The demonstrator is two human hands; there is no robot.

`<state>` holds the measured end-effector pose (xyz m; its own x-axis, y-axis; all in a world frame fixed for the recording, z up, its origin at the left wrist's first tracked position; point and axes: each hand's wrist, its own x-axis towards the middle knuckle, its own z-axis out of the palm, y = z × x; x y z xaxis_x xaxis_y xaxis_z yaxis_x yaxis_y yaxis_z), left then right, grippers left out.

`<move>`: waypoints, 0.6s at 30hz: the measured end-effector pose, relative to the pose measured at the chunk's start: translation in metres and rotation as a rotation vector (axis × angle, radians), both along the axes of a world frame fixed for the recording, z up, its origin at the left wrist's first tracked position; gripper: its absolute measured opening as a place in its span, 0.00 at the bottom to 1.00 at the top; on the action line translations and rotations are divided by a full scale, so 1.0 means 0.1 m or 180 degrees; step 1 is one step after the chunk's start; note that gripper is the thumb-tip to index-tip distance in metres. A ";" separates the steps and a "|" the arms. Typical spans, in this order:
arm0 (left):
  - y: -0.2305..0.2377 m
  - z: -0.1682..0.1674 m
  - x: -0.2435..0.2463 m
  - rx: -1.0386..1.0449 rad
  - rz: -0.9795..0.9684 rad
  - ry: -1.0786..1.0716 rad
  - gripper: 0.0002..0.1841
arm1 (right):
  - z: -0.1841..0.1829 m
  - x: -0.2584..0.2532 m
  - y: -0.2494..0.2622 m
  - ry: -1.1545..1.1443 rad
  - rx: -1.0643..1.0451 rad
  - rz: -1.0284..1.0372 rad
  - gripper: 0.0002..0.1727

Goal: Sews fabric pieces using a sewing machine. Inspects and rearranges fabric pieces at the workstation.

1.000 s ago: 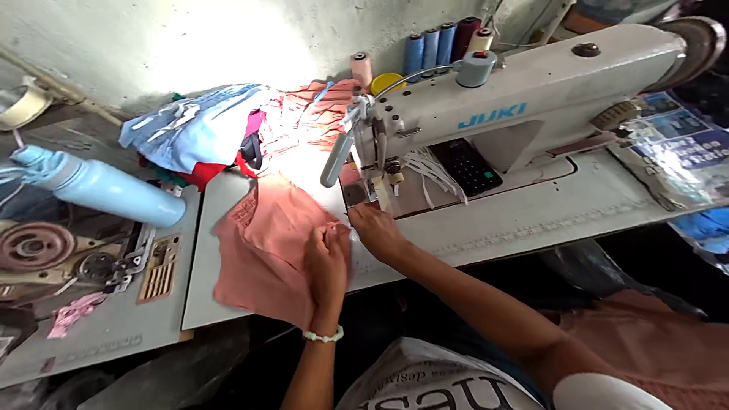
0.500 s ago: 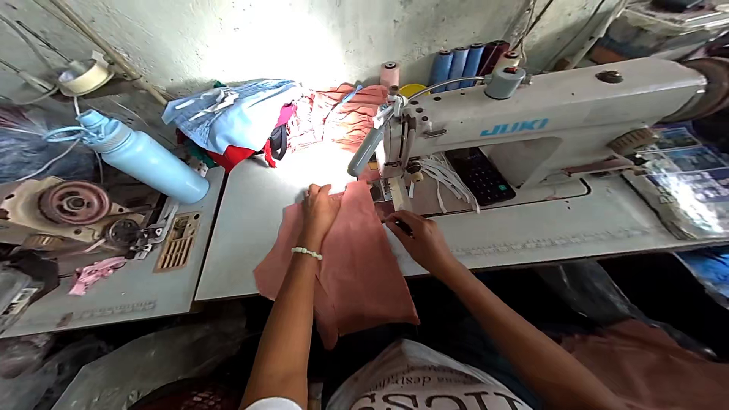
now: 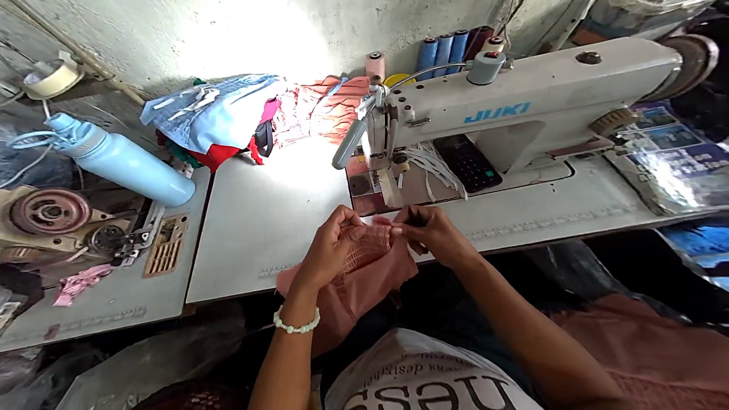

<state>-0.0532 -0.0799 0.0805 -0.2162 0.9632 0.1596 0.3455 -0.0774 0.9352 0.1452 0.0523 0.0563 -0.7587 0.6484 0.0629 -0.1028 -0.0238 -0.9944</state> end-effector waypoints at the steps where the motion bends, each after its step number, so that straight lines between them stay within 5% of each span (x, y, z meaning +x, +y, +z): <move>1: -0.07 0.01 -0.02 0.0140 0.0076 0.0033 0.09 | -0.01 0.12 0.05 0.0112 -0.0162 -0.0159 0.04; 7: -0.26 0.08 0.00 0.0612 0.0256 0.0685 0.13 | -0.02 0.46 0.05 0.0687 -0.1027 -0.0681 0.15; 12: -0.13 0.24 0.45 0.0520 0.0101 0.1370 0.28 | 0.14 0.38 -0.26 0.0687 -0.0611 -0.0703 0.07; 18: -0.07 0.13 0.85 0.1007 0.0535 0.2038 0.10 | 0.24 0.45 -0.32 0.0512 0.0260 -0.0371 0.13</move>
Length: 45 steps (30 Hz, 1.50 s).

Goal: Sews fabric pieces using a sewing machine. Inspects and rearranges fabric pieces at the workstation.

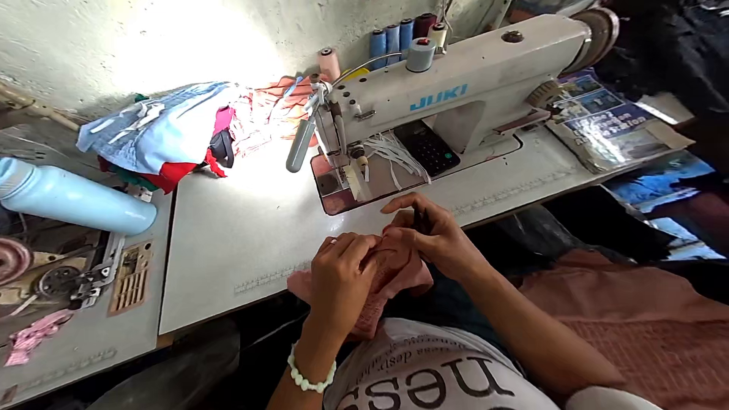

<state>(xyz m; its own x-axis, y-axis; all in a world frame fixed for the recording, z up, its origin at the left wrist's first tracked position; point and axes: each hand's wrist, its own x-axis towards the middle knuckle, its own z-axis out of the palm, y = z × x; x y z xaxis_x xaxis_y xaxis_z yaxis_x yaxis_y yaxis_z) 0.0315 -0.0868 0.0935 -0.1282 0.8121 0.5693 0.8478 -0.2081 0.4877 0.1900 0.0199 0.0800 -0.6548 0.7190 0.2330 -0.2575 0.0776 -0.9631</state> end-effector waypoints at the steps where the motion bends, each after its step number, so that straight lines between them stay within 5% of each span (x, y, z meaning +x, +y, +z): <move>1: -0.01 -0.01 0.03 0.0055 -0.0019 0.0036 0.09 | -0.02 0.01 0.01 -0.0010 0.0138 -0.0040 0.12; 8: -0.02 0.02 0.06 0.0167 -0.0138 -0.0058 0.08 | -0.02 0.10 0.01 0.0062 -0.0667 -0.0327 0.12; 13: 0.00 0.13 0.11 0.0078 -0.0453 -0.0045 0.05 | -0.03 0.39 0.07 -0.0118 0.0888 0.0377 0.14; 17: 0.06 0.15 0.24 -0.0089 -0.0789 0.0071 0.07 | 0.03 0.67 0.03 -0.0542 0.2076 -0.0684 0.05; 22: 0.33 0.09 -0.21 -0.1037 -0.1148 0.0421 0.12 | 0.14 1.50 0.04 -0.0154 0.1654 -0.0834 0.03; 25: 0.72 0.36 -0.24 -0.1330 -0.1848 0.0361 0.11 | 0.13 2.03 -0.12 -0.0570 0.1658 -0.1209 0.06; 30: 1.59 0.71 0.82 -0.1032 -0.2658 0.1202 0.06 | 0.14 3.11 -0.36 -0.2313 0.1975 -0.3176 0.14; 33: 1.80 0.67 1.78 -0.0460 -0.3006 0.1155 0.08 | 0.35 3.79 -0.88 -0.2597 0.2014 -0.3770 0.15; 38: 1.61 -0.06 2.83 -0.0220 -0.3735 0.0331 0.07 | 0.48 4.18 -2.04 -0.2650 0.1247 -0.3285 0.08; 41: 1.29 -0.83 3.04 -0.0623 -0.3902 0.0410 0.06 | 0.05 4.12 -2.37 -0.3130 0.0571 -0.2708 0.15; 45: 0.86 -1.97 2.97 -0.1604 -0.4008 0.1082 0.10 | -0.61 3.68 -2.27 -0.3992 -0.0300 -0.1327 0.07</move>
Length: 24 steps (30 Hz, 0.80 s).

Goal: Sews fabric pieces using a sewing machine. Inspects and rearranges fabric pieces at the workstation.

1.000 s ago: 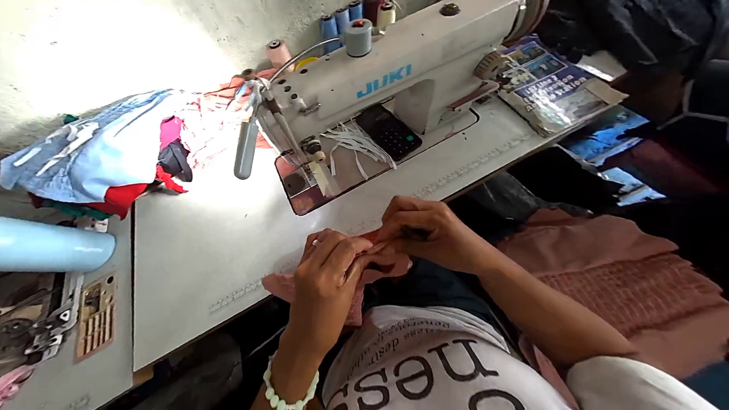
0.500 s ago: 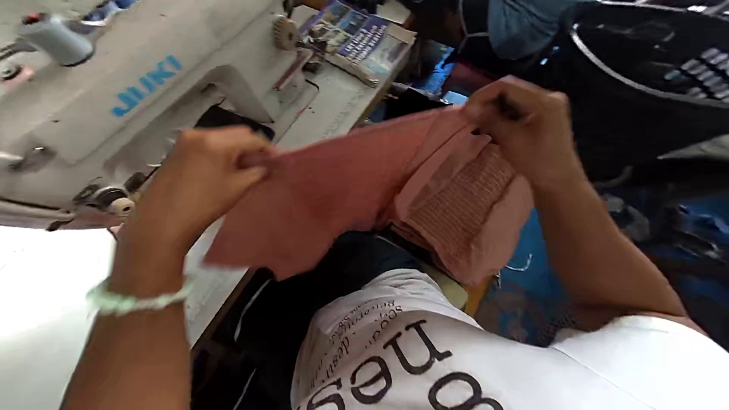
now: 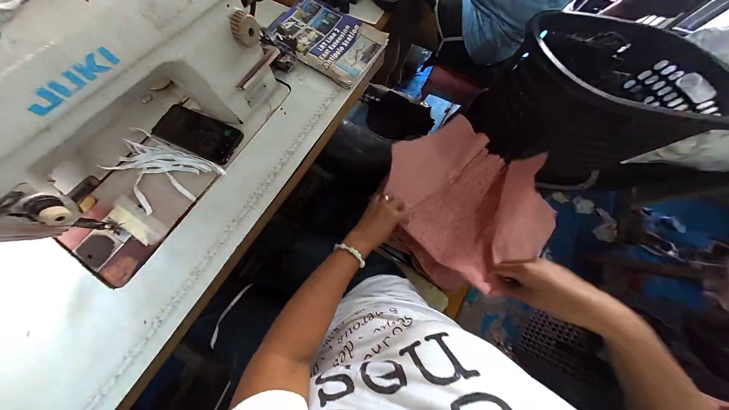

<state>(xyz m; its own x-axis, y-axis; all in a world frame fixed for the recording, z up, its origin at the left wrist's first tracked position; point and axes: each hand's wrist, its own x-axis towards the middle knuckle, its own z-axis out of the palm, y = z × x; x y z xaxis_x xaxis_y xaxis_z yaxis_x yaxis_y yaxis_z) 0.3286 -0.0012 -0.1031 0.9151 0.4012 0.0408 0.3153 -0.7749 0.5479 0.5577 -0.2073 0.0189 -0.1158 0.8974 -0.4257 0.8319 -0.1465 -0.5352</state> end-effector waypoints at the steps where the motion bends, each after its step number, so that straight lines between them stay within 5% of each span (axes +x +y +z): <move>1: -0.13 -0.16 -0.11 -0.0321 -0.0063 0.0389 0.14 | -0.09 -0.17 0.16 -0.0036 -0.0207 0.0149 0.10; 4: -0.42 -0.34 -0.48 -0.1139 0.0004 0.0923 0.15 | -0.14 -0.83 0.86 0.0027 0.0267 0.0407 0.21; 9: -0.39 -0.25 -0.94 -0.1871 0.0669 0.0786 0.17 | -0.19 -2.19 2.27 0.0282 0.2329 0.1275 0.18; 12: -0.40 -0.24 -1.16 -0.1913 0.1093 0.0642 0.18 | -0.12 -2.79 2.86 0.0232 0.2606 0.1907 0.20; 17: -0.39 -0.30 -1.23 -0.1885 0.1152 0.0512 0.18 | -0.07 -2.47 2.64 0.0166 0.2890 0.1820 0.25; 20: -0.36 -0.31 -1.27 -0.1927 0.1061 0.0449 0.18 | -0.38 -1.54 1.65 0.0052 0.1987 0.0952 0.20; 24: -0.30 -0.33 -1.24 -0.1956 0.0956 0.0551 0.19 | -0.49 -0.60 -0.04 -0.0734 -0.1890 -0.0906 0.31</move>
